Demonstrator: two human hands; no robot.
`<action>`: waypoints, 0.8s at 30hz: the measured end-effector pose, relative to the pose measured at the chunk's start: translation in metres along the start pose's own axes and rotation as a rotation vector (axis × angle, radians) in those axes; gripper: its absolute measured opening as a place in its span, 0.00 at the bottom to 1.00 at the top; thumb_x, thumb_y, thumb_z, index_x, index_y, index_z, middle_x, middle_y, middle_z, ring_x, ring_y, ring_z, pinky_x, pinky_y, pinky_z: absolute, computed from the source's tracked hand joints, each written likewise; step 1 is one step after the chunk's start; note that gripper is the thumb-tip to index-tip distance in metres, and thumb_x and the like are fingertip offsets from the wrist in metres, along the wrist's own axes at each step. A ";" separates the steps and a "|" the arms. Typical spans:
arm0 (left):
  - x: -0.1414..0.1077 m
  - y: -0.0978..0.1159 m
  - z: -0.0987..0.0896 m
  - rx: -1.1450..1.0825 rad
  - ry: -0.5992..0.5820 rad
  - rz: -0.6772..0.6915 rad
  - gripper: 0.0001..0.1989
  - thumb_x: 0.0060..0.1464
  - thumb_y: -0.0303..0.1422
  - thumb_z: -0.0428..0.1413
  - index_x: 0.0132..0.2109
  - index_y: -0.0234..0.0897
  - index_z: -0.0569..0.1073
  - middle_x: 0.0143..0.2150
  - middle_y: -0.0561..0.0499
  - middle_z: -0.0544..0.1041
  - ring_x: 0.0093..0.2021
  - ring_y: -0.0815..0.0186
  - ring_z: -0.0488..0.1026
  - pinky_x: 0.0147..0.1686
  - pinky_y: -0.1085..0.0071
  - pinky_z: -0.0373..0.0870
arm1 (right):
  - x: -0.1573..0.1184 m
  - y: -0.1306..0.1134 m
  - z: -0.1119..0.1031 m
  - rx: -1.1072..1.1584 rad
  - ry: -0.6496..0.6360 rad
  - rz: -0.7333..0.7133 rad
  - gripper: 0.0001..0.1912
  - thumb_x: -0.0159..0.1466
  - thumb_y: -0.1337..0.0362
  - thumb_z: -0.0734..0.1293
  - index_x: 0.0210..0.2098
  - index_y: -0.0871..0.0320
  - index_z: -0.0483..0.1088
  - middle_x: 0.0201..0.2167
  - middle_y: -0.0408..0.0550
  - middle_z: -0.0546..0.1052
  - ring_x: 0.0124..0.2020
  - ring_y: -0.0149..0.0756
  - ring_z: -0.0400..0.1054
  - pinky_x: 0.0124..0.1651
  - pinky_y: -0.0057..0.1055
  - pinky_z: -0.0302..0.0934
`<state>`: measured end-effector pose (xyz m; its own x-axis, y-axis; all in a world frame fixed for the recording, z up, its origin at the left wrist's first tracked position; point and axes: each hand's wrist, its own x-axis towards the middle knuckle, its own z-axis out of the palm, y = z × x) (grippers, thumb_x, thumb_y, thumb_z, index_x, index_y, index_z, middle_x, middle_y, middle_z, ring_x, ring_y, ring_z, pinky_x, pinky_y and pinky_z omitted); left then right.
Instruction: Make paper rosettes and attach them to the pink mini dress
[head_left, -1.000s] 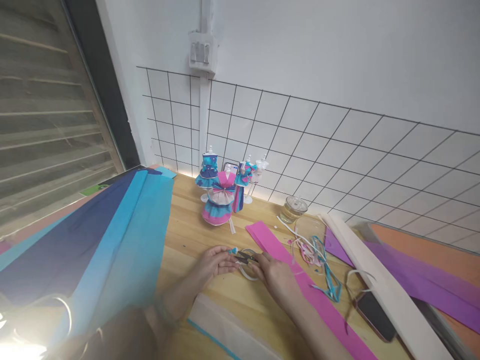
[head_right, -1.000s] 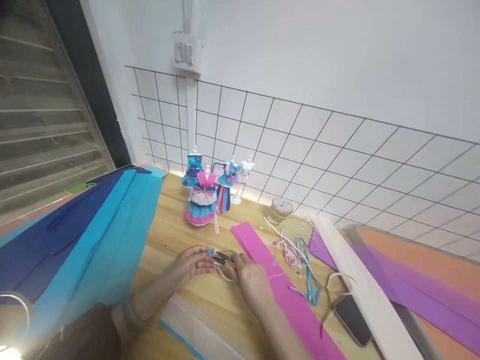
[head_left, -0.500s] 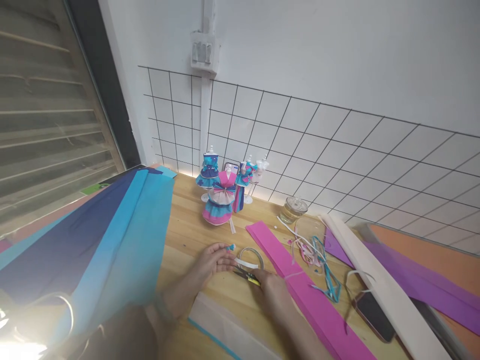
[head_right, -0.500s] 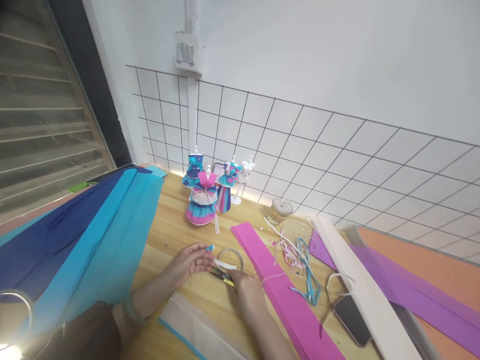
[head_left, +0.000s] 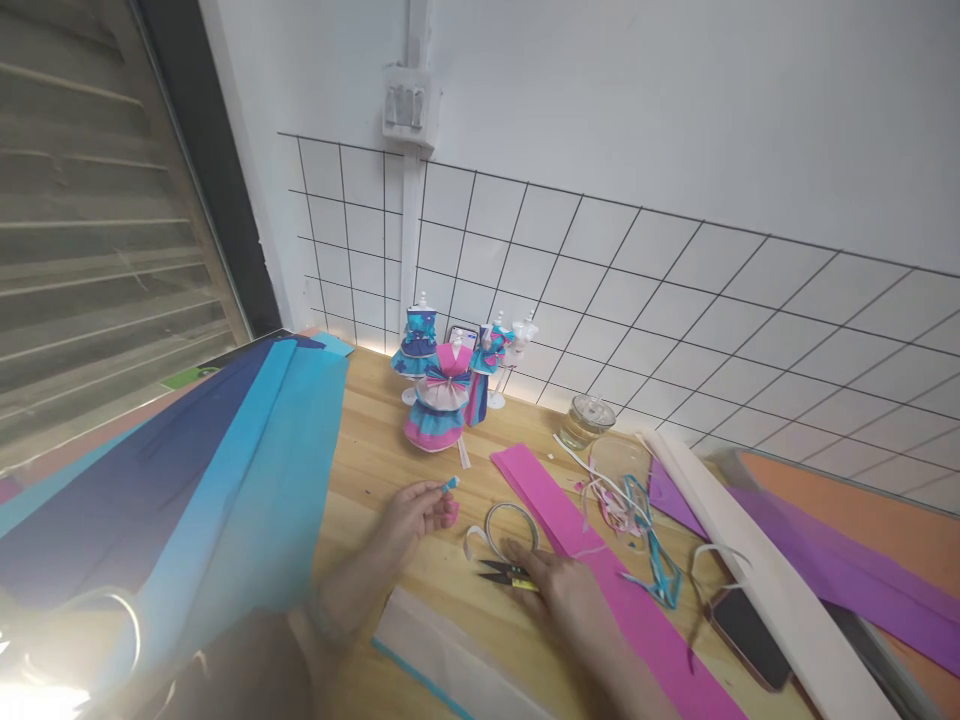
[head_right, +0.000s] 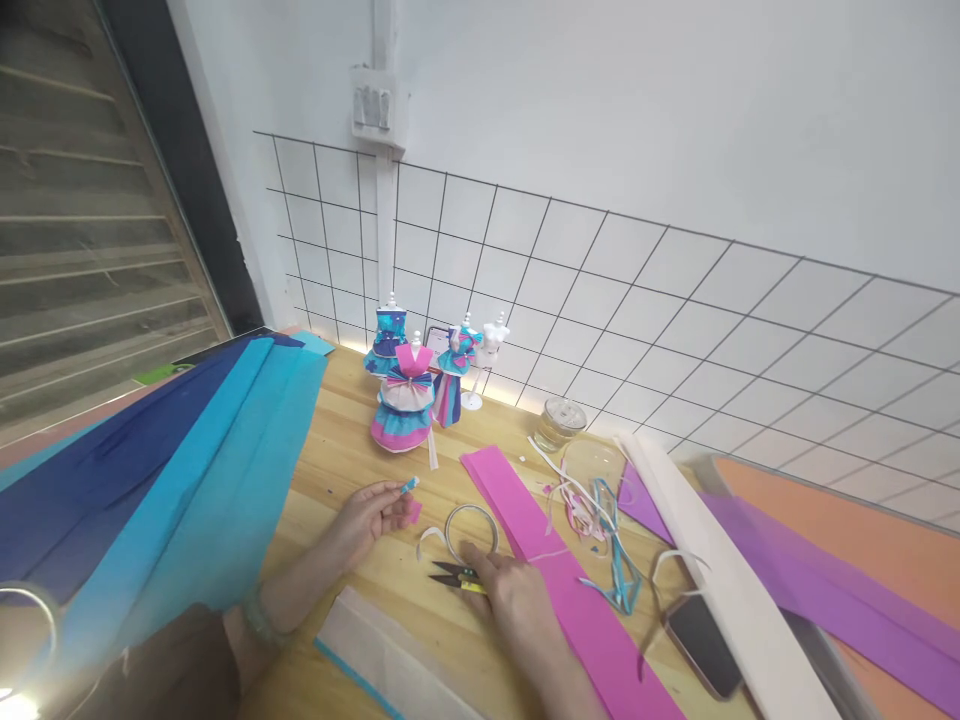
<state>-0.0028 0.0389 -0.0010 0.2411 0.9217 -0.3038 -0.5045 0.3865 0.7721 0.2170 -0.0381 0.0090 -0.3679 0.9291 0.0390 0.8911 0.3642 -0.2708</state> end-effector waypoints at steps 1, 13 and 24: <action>-0.001 0.000 0.000 -0.001 -0.020 -0.001 0.08 0.43 0.28 0.57 0.33 0.29 0.69 0.28 0.46 0.74 0.28 0.67 0.72 0.29 0.73 0.67 | -0.002 -0.001 0.000 0.014 0.009 -0.011 0.20 0.59 0.56 0.59 0.51 0.52 0.60 0.34 0.48 0.76 0.33 0.38 0.70 0.33 0.27 0.59; -0.028 0.014 0.030 -0.032 -0.296 -0.181 0.05 0.45 0.28 0.56 0.31 0.29 0.72 0.27 0.48 0.71 0.27 0.71 0.68 0.27 0.76 0.62 | -0.004 -0.021 -0.017 0.209 0.359 -0.046 0.13 0.61 0.61 0.58 0.45 0.55 0.66 0.39 0.53 0.70 0.40 0.40 0.65 0.40 0.36 0.61; -0.036 0.032 0.074 0.026 -0.492 -0.165 0.07 0.46 0.28 0.54 0.31 0.27 0.72 0.23 0.49 0.69 0.22 0.74 0.66 0.22 0.77 0.60 | 0.033 -0.046 -0.062 0.965 0.465 0.184 0.24 0.54 0.58 0.66 0.50 0.57 0.63 0.31 0.46 0.71 0.31 0.33 0.65 0.36 0.32 0.61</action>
<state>0.0338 0.0160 0.0758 0.6800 0.7218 -0.1290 -0.4077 0.5185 0.7516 0.1807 -0.0201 0.0820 0.0677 0.9718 0.2260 0.2633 0.2011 -0.9435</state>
